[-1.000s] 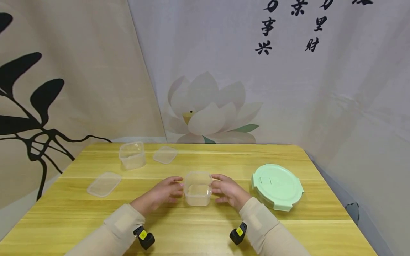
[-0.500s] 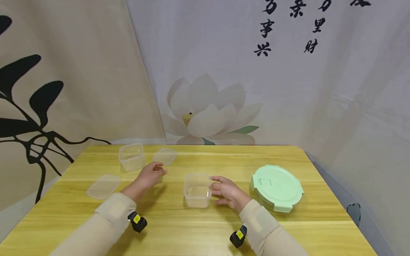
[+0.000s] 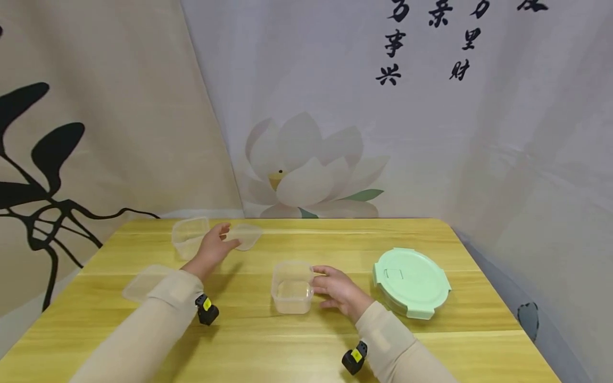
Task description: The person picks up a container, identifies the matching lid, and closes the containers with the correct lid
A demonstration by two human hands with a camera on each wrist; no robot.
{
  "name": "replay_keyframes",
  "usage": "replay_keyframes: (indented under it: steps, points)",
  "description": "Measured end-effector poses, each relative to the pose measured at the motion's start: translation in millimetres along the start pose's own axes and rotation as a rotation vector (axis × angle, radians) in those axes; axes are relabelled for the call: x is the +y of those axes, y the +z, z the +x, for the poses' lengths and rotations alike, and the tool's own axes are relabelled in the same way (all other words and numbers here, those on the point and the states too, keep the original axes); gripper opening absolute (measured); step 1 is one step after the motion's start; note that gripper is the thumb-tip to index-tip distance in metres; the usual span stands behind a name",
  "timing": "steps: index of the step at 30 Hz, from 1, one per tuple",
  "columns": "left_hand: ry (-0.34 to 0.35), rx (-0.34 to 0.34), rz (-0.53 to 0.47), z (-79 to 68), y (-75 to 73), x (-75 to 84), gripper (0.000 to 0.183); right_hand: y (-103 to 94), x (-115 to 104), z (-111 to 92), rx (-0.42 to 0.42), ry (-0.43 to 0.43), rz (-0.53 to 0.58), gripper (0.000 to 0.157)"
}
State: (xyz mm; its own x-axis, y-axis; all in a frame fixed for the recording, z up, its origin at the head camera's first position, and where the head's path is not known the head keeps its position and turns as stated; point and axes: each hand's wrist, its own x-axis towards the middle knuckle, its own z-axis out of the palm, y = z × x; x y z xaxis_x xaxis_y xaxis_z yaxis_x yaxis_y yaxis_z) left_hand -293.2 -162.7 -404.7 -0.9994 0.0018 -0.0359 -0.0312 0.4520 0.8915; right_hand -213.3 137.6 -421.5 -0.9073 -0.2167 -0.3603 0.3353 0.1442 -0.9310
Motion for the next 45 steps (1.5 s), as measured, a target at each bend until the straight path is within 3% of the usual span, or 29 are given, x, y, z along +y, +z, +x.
replay_keyframes:
  steps: [7,15,27,33,45]
  points:
    - [-0.012,-0.008,-0.037,18.7,-3.7,-7.3,0.069,1.9,-1.8,-1.3,0.012,0.000,-0.019,0.050]
    - [-0.041,-0.021,-0.016,29.6,-2.7,-13.3,0.070,0.5,-2.3,-3.0,0.006,0.003,-0.025,0.052]
    - [-0.078,-0.035,0.087,47.6,-4.5,-27.6,0.072,0.5,-1.2,-0.8,-0.009,-0.005,-0.028,0.052]
    - [-0.095,-0.069,0.104,51.8,-3.1,-27.5,0.075,-0.9,-0.8,-0.4,-0.025,-0.022,-0.030,0.051]
    - [-0.084,-0.060,0.150,53.9,4.3,-29.3,0.077,-3.2,0.3,-0.7,-0.018,-0.016,-0.037,0.052]
